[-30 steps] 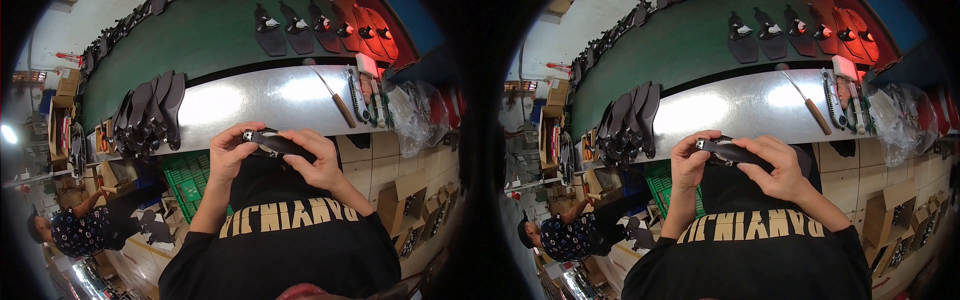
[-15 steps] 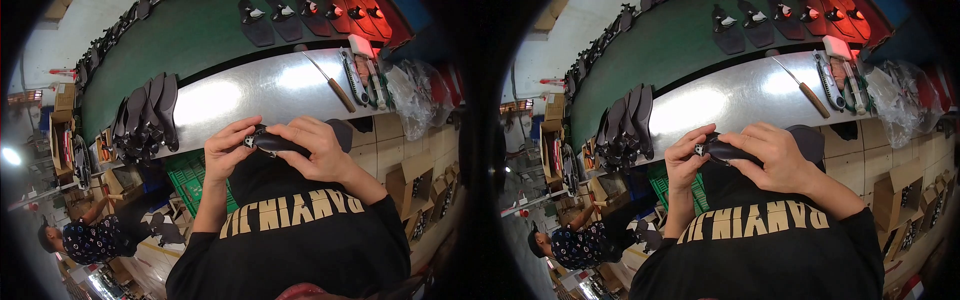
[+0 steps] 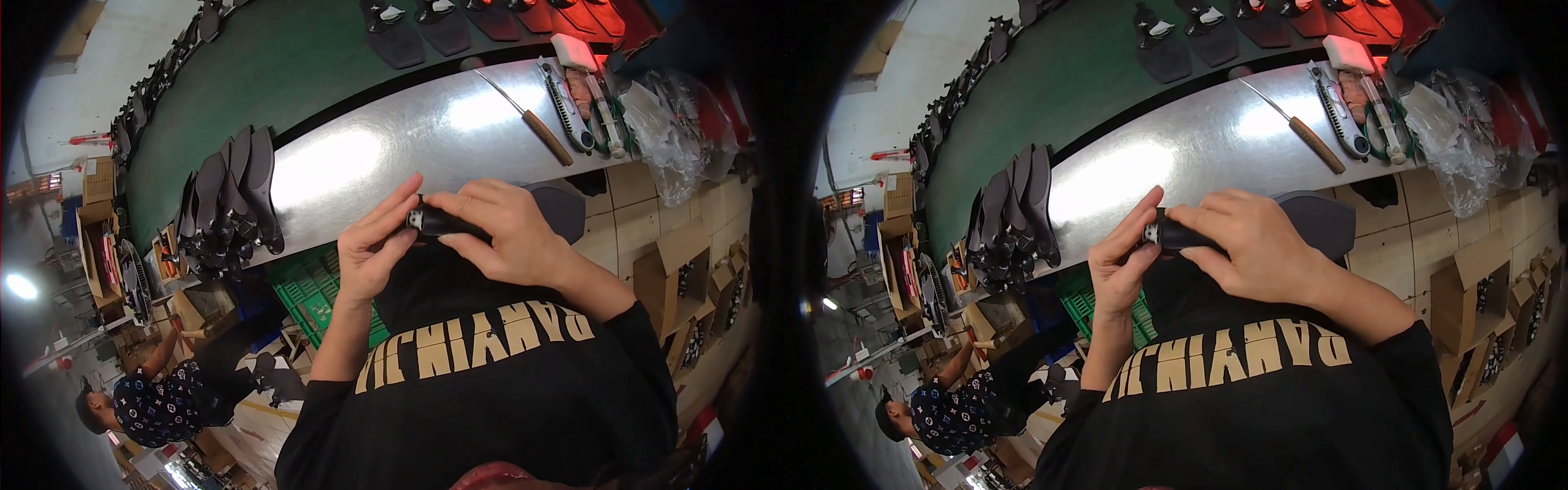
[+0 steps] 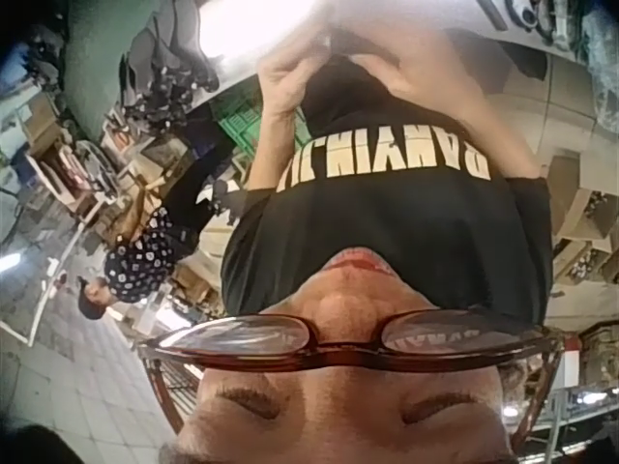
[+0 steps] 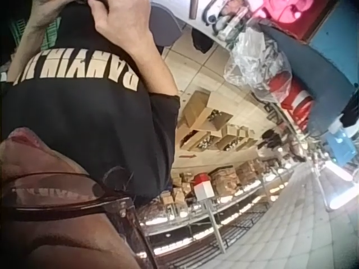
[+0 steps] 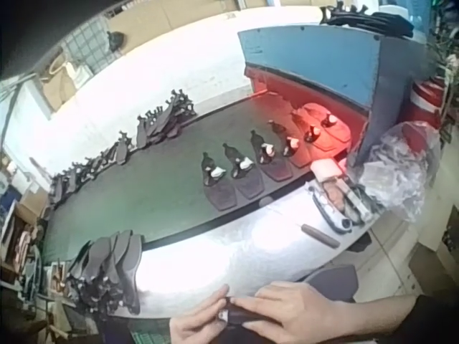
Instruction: Assembling and inspecting shoe components on a production line.
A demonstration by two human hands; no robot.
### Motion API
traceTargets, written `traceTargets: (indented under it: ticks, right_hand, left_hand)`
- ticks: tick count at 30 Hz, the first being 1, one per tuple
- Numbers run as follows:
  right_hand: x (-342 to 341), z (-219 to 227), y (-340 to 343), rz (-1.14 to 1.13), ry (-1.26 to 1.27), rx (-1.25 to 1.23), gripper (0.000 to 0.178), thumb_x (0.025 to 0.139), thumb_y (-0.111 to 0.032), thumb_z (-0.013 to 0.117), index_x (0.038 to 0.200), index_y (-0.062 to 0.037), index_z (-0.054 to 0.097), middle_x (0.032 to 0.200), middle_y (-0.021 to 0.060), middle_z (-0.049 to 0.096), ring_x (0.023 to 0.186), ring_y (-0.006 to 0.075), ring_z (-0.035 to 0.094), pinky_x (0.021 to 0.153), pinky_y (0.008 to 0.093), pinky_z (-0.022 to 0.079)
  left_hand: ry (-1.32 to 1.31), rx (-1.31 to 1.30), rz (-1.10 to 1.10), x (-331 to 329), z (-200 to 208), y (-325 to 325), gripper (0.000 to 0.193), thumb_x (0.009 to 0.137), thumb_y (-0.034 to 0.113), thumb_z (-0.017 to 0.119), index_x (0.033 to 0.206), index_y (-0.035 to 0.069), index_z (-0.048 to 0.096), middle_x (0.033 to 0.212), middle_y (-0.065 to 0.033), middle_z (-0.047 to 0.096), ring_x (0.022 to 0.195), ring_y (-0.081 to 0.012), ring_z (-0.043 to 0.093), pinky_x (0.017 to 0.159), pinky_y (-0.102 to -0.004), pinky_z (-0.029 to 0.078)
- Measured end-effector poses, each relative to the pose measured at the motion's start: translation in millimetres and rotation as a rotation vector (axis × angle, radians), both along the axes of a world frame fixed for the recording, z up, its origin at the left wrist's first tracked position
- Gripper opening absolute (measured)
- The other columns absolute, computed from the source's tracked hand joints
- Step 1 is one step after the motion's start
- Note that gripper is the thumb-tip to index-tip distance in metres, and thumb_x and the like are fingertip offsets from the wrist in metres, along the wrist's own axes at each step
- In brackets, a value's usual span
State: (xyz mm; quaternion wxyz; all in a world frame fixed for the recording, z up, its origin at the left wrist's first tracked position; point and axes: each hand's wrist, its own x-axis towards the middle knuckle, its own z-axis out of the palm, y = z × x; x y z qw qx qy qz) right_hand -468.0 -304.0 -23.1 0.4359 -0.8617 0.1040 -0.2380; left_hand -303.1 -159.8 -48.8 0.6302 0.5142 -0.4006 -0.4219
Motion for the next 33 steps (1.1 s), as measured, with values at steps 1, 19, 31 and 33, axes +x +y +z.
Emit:
traceTargets:
  ticks: [1,19,31,33]
  right_hand:
    - [1,-3,-1,0.007,0.011,0.069,0.037,0.077,-0.009,0.07,0.112,-0.0016,0.062,0.081,0.0128,0.06,0.075,0.0306,0.061,0.068,0.0385,0.049]
    - [9,-24,-9,0.134,0.041,-0.084,0.022,0.071,-0.009,0.074,0.092,-0.0093,0.068,0.085,0.0085,0.057,0.077,0.0274,0.058,0.065,0.0373,0.046]
    - [7,-37,5,0.069,0.045,0.077,0.025,0.068,-0.016,0.077,0.09,-0.0139,0.064,0.086,0.006,0.055,0.081,0.0267,0.058,0.068,0.0373,0.046]
    - [7,-39,6,0.052,0.034,0.076,0.024,0.068,-0.016,0.077,0.089,-0.0143,0.064,0.086,0.0059,0.055,0.08,0.0264,0.058,0.067,0.0369,0.046]
  left_hand:
    - [0.002,0.001,0.002,-2,1,-1,0.045,0.082,-0.012,0.051,0.125,-0.001,0.06,0.141,-0.0224,0.047,0.119,-0.0254,0.057,0.086,-0.0292,0.055]
    - [0.188,0.245,0.123,-5,-14,-1,0.045,0.083,-0.012,0.051,0.126,-0.001,0.059,0.132,-0.0179,0.056,0.105,-0.0192,0.064,0.072,-0.0261,0.06]
    - [0.198,0.218,0.184,-5,-12,-4,0.042,0.08,-0.011,0.052,0.12,-0.003,0.062,0.122,-0.018,0.063,0.095,-0.0177,0.067,0.065,-0.0238,0.059]
    - [0.252,0.243,0.199,-5,-12,-5,0.043,0.079,-0.011,0.052,0.12,-0.002,0.063,0.121,-0.0179,0.063,0.092,-0.0163,0.067,0.061,-0.0222,0.058]
